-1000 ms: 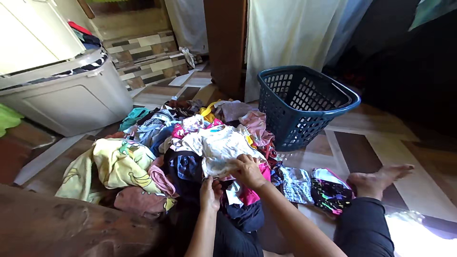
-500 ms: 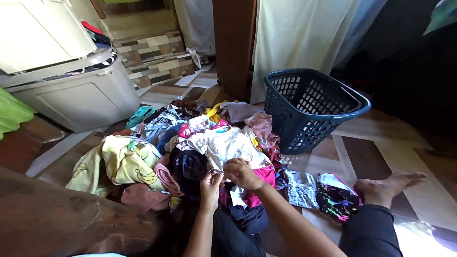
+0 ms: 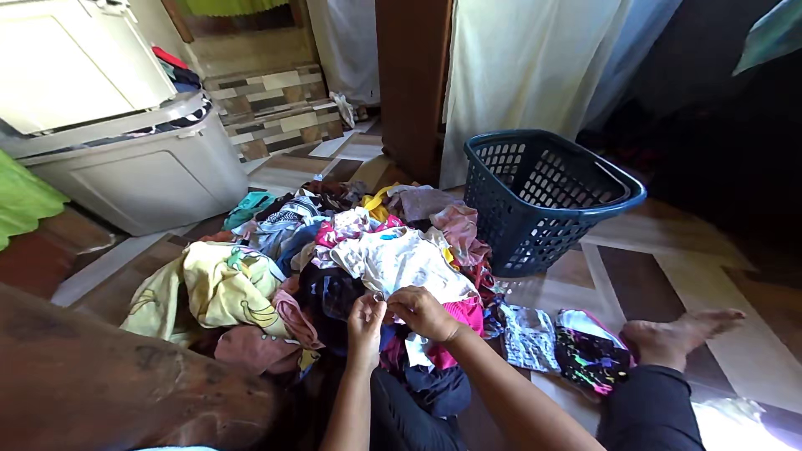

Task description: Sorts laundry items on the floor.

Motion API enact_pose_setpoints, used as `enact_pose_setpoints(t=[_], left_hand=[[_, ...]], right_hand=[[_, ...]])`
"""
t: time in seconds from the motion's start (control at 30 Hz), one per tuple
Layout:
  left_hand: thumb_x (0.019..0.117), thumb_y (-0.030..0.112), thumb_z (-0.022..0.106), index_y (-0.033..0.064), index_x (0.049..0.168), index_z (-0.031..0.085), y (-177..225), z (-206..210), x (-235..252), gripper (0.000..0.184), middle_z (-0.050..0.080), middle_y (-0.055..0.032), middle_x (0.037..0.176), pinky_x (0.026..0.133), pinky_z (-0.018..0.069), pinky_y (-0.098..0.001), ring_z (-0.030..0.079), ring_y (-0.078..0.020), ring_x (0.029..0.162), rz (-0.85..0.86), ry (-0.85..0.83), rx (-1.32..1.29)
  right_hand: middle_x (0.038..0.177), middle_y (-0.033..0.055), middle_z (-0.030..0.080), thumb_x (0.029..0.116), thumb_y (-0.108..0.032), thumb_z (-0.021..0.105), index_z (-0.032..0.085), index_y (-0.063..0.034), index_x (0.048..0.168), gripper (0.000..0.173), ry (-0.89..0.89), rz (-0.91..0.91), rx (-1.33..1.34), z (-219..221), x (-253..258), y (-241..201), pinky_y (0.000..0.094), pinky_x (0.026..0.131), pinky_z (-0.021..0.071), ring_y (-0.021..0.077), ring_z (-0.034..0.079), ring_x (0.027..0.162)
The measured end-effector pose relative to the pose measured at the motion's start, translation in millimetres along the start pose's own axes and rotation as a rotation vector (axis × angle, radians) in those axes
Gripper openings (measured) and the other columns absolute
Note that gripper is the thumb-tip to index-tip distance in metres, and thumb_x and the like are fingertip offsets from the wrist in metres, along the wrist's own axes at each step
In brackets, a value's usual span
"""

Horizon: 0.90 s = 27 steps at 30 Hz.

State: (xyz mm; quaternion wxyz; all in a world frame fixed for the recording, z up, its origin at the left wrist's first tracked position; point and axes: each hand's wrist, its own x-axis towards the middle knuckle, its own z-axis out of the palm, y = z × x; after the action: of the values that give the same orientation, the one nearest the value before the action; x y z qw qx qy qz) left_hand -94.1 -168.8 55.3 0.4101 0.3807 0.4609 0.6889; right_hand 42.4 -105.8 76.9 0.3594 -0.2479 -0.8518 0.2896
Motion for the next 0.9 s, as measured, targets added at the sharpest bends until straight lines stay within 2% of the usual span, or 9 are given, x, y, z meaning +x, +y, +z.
enact_pose_setpoints(t=[0.2,0.3,0.43,0.53,0.63,0.73,0.8,0.83,0.9], left_hand=[[0.0966,0.0,0.05,-0.0023,0.103,0.061,-4.7,-1.7,1.2,0.013,0.067,-0.0012,0.087,0.074,0.0603,-0.0287,0.068,-0.009,0.077,-0.06,0.039,-0.002],[0.0921,0.001,0.046,-0.0004,0.097,0.061,-1.7,-8.3,0.9,0.015,0.07,-0.0007,0.087,0.078,0.0602,-0.0305,0.07,-0.0098,0.08,-0.04,0.007,-0.036],[0.0939,0.005,0.038,0.0033,0.096,0.059,14.8,-18.7,1.6,0.021,0.07,0.0002,0.085,0.076,0.0596,-0.0312,0.069,-0.0105,0.079,-0.003,0.04,-0.095],[0.0952,0.006,0.031,0.0104,0.094,0.06,31.8,-26.2,4.8,0.028,0.072,0.0026,0.086,0.076,0.0603,-0.0312,0.071,-0.0105,0.08,0.072,0.037,-0.201],[0.0989,0.011,0.028,0.0159,0.095,0.062,41.3,-35.9,12.4,0.034,0.074,0.004,0.088,0.079,0.0605,-0.032,0.072,-0.01,0.084,0.14,0.091,-0.316],[0.0999,0.003,0.042,0.0002,0.108,0.053,44.8,-24.9,20.3,0.013,0.061,-0.0021,0.093,0.078,0.0548,-0.0267,0.062,-0.0068,0.085,0.188,0.427,-0.01],[0.0963,0.001,0.052,-0.0203,0.121,0.049,32.9,-13.6,12.3,0.033,0.058,-0.0262,0.115,0.092,0.048,-0.0311,0.056,-0.0187,0.104,0.378,0.421,0.317],[0.0959,0.004,0.052,-0.0221,0.118,0.051,27.3,-4.5,5.9,0.034,0.06,-0.0274,0.111,0.09,0.0497,-0.0291,0.058,-0.0173,0.101,0.464,0.356,0.422],[0.0978,0.004,0.05,-0.019,0.11,0.06,24.7,26.2,-9.4,0.028,0.067,-0.0159,0.097,0.082,0.0531,-0.0216,0.063,-0.0048,0.087,0.457,0.182,0.397]], right_hand=[[0.099,0.0227,0.072,0.0996,-0.005,0.052,0.07,0.0113,0.106,0.025,0.062,0.173,0.1,-0.7,-0.2,-4.5,0.0396,0.089,0.0553,0.0267,0.07,0.093],[0.098,0.0243,0.07,0.1051,-0.009,0.044,0.064,0.0111,0.115,0.03,0.043,0.288,0.032,-9.8,9.6,-12.9,0.0466,0.089,0.054,0.032,0.069,0.094],[0.093,0.0234,0.073,0.0958,-0.031,0.07,0.066,0.005,0.117,0.042,-0.189,0.227,-0.154,-14.5,20.9,-23.0,0.0612,0.085,0.0542,0.0407,0.072,0.089],[0.115,0.0259,0.069,0.0968,-0.011,0.061,0.066,0.0019,0.122,0.029,-0.203,0.332,-0.376,-29.8,36.3,-31.5,0.0618,0.096,0.0481,0.0433,0.067,0.109],[0.123,0.0259,0.067,0.0921,0.001,0.059,0.067,0.0034,0.124,0.033,0.111,0.463,-0.294,-56.5,50.8,-29.7,0.058,0.103,0.0465,0.0409,0.064,0.118],[0.12,0.0243,0.068,0.0962,0.001,0.057,0.068,0.0064,0.12,0.027,0.306,0.477,-0.109,-70.6,62.0,-28.3,0.0484,0.104,0.0494,0.0342,0.065,0.116],[0.12,0.0236,0.069,0.0978,0.001,0.054,0.066,0.0061,0.124,0.029,0.228,0.464,-0.059,-69.7,65.7,-39.1,0.0475,0.103,0.0499,0.0325,0.066,0.115],[0.119,0.0238,0.069,0.0977,0.001,0.054,0.065,0.0062,0.125,0.03,0.184,0.442,-0.056,-66.5,66.1,-44.9,0.0483,0.103,0.0502,0.033,0.067,0.114],[0.117,0.0248,0.07,0.0949,0.002,0.056,0.065,0.006,0.124,0.031,0.117,0.397,-0.075,-59.2,62.1,-58.6,0.0521,0.1,0.051,0.0357,0.067,0.112]])
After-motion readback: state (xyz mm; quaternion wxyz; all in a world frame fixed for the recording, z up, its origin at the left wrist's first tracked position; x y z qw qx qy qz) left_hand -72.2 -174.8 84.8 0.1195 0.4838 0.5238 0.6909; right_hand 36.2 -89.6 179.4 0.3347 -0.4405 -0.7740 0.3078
